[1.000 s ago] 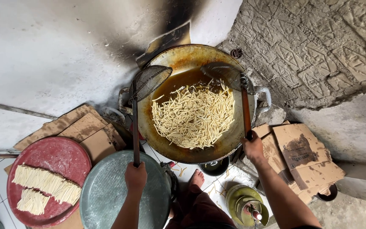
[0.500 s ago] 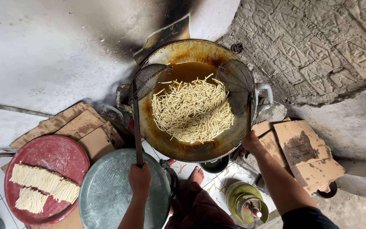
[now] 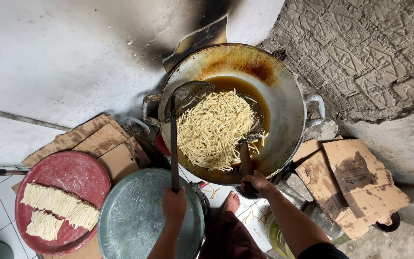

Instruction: Frying a large batch of noodles in a wok using a spider strainer to stir and flip them for even cooking.

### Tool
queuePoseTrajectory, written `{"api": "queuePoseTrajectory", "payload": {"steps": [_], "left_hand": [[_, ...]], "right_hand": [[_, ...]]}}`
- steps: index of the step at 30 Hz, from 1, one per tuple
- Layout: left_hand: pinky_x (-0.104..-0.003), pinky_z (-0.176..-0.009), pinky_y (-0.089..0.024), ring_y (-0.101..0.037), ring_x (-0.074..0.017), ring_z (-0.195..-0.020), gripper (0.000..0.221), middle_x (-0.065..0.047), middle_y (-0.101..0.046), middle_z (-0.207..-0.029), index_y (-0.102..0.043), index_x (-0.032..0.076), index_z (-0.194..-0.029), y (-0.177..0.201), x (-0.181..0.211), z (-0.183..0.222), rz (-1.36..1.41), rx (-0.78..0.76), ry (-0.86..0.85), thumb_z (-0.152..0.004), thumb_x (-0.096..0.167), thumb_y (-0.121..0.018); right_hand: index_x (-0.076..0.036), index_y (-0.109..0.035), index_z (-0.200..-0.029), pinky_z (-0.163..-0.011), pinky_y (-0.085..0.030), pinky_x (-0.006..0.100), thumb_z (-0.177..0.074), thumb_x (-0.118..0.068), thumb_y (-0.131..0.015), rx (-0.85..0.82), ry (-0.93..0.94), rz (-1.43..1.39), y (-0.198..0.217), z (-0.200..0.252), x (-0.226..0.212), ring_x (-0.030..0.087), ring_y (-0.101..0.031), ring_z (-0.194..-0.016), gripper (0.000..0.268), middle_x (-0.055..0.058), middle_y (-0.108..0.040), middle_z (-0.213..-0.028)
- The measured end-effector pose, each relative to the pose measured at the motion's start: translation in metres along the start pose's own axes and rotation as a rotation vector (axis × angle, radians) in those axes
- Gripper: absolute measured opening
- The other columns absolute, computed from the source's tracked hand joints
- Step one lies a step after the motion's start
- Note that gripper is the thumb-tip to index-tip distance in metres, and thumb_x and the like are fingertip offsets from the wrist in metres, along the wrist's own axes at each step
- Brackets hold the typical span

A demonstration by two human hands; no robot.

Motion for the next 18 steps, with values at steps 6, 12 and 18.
{"api": "queuePoseTrajectory", "payload": {"steps": [6, 12, 18], "left_hand": [[-0.054, -0.074, -0.052, -0.070, -0.0415, -0.093, 0.041, -0.019, -0.072, -0.106, -0.062, 0.003, -0.120, 0.017, 0.015, -0.008, 0.082, 0.018, -0.085, -0.098, 0.038, -0.062], [-0.046, -0.071, -0.063, -0.072, -0.0328, -0.091, 0.048, -0.022, -0.066, -0.099, -0.055, -0.006, -0.128, 0.053, 0.035, 0.008, 0.133, -0.017, -0.234, -0.102, 0.034, -0.055], [-0.045, -0.071, -0.064, -0.073, -0.0333, -0.092, 0.048, -0.023, -0.067, -0.101, -0.057, -0.006, -0.127, 0.069, 0.036, 0.013, 0.155, -0.025, -0.238, -0.101, 0.035, -0.056]], "right_hand": [[-0.007, -0.036, -0.111, -0.052, -0.051, 0.040, -0.090, 0.000, -0.064, 0.049, 0.155, 0.212, -0.033, 0.033, 0.002, 0.029, -0.057, -0.065, 0.036, 0.019, -0.057, -0.081], [0.006, -0.039, -0.121, -0.052, -0.064, 0.046, -0.085, -0.003, -0.059, 0.165, 0.289, 0.511, -0.069, 0.109, -0.013, 0.033, -0.072, -0.053, 0.042, 0.023, -0.069, -0.070], [0.007, -0.037, -0.133, -0.053, -0.064, 0.045, -0.088, -0.004, -0.055, 0.231, 0.323, 0.613, -0.093, 0.163, -0.005, 0.036, -0.075, -0.057, 0.049, 0.030, -0.070, -0.079]]}}
Point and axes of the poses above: each hand's wrist, its own z-axis away from the middle knuckle, its own y-axis out of the back of the hand, x = y × z, the point moved 6 cm from there along -z, towards the middle knuckle
